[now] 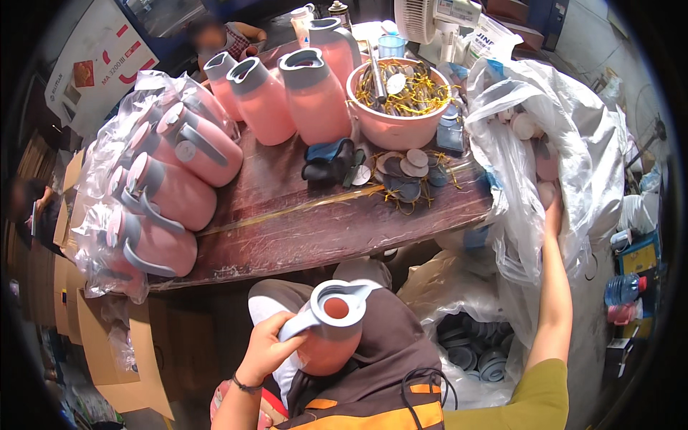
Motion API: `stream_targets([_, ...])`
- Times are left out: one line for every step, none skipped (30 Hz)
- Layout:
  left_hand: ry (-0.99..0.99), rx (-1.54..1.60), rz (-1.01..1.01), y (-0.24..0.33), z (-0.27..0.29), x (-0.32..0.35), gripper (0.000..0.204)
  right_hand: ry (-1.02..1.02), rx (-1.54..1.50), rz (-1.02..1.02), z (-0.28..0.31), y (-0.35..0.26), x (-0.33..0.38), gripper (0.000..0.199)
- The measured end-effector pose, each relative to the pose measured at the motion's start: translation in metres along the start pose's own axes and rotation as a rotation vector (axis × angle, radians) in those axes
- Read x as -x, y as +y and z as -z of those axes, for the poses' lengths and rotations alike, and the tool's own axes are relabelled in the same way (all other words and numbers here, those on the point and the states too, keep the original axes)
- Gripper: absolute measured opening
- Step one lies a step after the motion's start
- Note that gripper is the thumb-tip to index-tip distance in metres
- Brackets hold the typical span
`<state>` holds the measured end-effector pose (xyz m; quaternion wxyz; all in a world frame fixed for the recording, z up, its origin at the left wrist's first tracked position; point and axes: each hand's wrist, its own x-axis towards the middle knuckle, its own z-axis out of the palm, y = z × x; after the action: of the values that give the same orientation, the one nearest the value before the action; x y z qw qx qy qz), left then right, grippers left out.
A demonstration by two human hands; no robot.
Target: The person assembles pink pitchers by attaching gray lids and handles, then wrapping each unit in a clear plastic bag. The person repeatedly picks up a pitcher, secures the lid and handle, and places the finished unit into a bag on the table.
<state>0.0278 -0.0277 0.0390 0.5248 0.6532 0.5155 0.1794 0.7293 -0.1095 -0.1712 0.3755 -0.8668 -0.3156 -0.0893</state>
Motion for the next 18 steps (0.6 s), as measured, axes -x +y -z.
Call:
stream_targets([0.017, -0.016, -0.024, 0.0, 0.001, 0.004, 0.021, 0.156, 0.08, 0.167, 0.003, -0.055, 0.015, 0.05])
stream_targets([0.013, -0.027, -0.072, 0.001, 0.003, 0.005, 0.022, 0.185, -0.014, 0.115, 0.034, -0.126, 0.031, 0.051])
stream_targets([0.009, -0.035, -0.105, 0.001, 0.002, 0.006, 0.023, 0.077, -0.136, 0.154, 0.057, -0.173, 0.05, 0.053])
stream_targets([0.005, -0.052, -0.137, 0.006, -0.001, 0.003, 0.024, -0.035, -0.26, 0.192, 0.073, -0.213, 0.069, 0.055])
stream_targets([-0.019, -0.079, -0.16, 0.014, -0.005, -0.001, 0.025, -0.328, -0.608, 0.079, 0.087, -0.25, 0.098, 0.055])
stream_targets([-0.044, -0.101, -0.17, 0.015, -0.01, -0.003, 0.026, -0.627, -0.95, -0.053, 0.089, -0.284, 0.13, 0.055])
stream_targets([-0.066, -0.081, -0.159, 0.014, -0.014, -0.003, 0.026, -0.764, -0.968, 0.053, 0.087, -0.314, 0.161, 0.057])
stream_targets([-0.078, -0.062, -0.155, 0.012, -0.017, -0.001, 0.027, -0.995, -0.862, 0.101, 0.079, -0.332, 0.181, 0.059])
stream_targets([-0.094, -0.066, -0.175, 0.011, -0.02, 0.001, 0.027, -1.224, -0.984, -0.026, 0.069, -0.346, 0.21, 0.056])
stream_targets([-0.103, -0.074, -0.193, 0.009, -0.021, 0.004, 0.027, -1.386, -0.917, 0.043, 0.063, -0.363, 0.226, 0.055])
stream_targets([-0.112, -0.084, -0.211, 0.007, -0.02, 0.008, 0.027, -1.527, -0.909, -0.061, 0.055, -0.371, 0.24, 0.049])
stream_targets([-0.113, -0.089, -0.228, 0.004, -0.019, 0.011, 0.027, -1.438, -0.772, 0.247, 0.047, -0.376, 0.244, 0.052])
stream_targets([-0.118, -0.15, -0.24, -0.001, -0.018, 0.013, 0.027, -1.371, -0.744, 0.265, 0.049, -0.38, 0.248, 0.056])
stream_targets([-0.106, -0.145, -0.241, -0.003, -0.016, 0.015, 0.028, -1.304, -0.716, 0.283, 0.054, -0.386, 0.251, 0.06])
stream_targets([-0.085, -0.128, -0.242, -0.005, -0.015, 0.017, 0.03, -1.234, -0.602, 0.428, 0.06, -0.392, 0.253, 0.061])
stream_targets([-0.073, -0.111, -0.245, -0.007, -0.016, 0.017, 0.032, -1.153, -0.487, 0.564, 0.069, -0.395, 0.256, 0.062])
stream_targets([-0.073, -0.127, -0.225, -0.006, -0.016, 0.017, 0.031, -1.124, -0.418, 0.654, 0.08, -0.404, 0.263, 0.068])
stream_targets([-0.076, -0.129, -0.256, -0.008, -0.017, 0.016, 0.031, -1.078, -0.363, 0.69, 0.09, -0.414, 0.273, 0.076])
